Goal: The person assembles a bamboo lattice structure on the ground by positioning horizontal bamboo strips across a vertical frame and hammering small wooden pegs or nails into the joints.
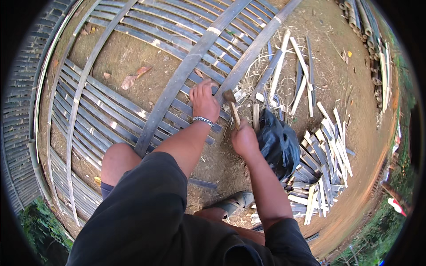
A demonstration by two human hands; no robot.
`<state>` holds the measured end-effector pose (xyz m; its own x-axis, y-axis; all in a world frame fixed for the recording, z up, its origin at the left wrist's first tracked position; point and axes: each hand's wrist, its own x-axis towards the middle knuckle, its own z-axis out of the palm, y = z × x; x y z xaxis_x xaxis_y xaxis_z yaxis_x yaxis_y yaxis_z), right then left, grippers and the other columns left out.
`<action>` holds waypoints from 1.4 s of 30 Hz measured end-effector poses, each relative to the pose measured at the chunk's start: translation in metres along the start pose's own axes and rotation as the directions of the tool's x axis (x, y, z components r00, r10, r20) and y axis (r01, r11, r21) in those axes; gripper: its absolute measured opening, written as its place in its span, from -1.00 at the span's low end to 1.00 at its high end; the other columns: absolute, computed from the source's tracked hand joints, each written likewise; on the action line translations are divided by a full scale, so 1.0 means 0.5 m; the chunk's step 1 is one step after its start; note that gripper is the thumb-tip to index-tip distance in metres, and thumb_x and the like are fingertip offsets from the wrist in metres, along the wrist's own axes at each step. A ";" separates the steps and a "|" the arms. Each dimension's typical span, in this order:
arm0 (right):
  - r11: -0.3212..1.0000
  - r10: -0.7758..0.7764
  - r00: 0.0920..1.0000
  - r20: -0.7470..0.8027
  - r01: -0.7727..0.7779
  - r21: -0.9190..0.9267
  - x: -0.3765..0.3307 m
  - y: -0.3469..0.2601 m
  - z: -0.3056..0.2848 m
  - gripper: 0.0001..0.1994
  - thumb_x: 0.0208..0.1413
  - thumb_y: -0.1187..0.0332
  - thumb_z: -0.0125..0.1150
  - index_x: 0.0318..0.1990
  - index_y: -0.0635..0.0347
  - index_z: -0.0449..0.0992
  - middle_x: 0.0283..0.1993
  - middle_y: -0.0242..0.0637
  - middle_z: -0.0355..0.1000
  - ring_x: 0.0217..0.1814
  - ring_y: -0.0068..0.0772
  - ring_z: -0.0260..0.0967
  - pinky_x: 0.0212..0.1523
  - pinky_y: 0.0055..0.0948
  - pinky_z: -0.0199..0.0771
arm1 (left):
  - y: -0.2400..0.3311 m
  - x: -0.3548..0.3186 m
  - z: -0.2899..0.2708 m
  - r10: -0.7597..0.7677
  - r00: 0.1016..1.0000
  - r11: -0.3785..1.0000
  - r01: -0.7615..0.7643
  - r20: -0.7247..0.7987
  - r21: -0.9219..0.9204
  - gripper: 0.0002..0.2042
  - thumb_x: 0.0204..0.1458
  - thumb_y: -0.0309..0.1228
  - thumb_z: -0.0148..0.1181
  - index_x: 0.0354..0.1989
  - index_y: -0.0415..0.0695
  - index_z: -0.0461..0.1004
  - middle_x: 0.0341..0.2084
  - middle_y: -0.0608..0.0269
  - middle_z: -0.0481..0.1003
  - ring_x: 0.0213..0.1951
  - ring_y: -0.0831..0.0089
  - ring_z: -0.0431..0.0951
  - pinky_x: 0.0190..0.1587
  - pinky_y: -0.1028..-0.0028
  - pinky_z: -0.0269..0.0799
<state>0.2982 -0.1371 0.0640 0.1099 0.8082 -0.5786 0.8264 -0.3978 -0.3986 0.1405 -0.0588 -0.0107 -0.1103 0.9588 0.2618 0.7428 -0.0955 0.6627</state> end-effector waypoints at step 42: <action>0.962 0.083 0.907 -0.414 -0.181 -0.204 -0.211 0.232 -0.241 -0.38 -0.20 0.19 0.71 -0.07 0.33 0.47 -0.26 0.02 0.55 -0.21 0.17 0.50 -0.11 -0.09 0.48 | -0.243 -0.059 -0.269 -0.324 0.945 0.732 0.222 0.043 0.644 -0.40 0.31 0.05 -0.02 0.41 -0.05 0.32 0.44 -0.02 0.23 0.51 0.01 0.10 0.51 -0.14 -0.14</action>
<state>0.4489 -0.2163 0.1648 0.3968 0.8793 -0.2633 0.8878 -0.4405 -0.1333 -0.0353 -0.1112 -0.0045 -0.3166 0.9486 0.0020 0.9447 0.3151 0.0908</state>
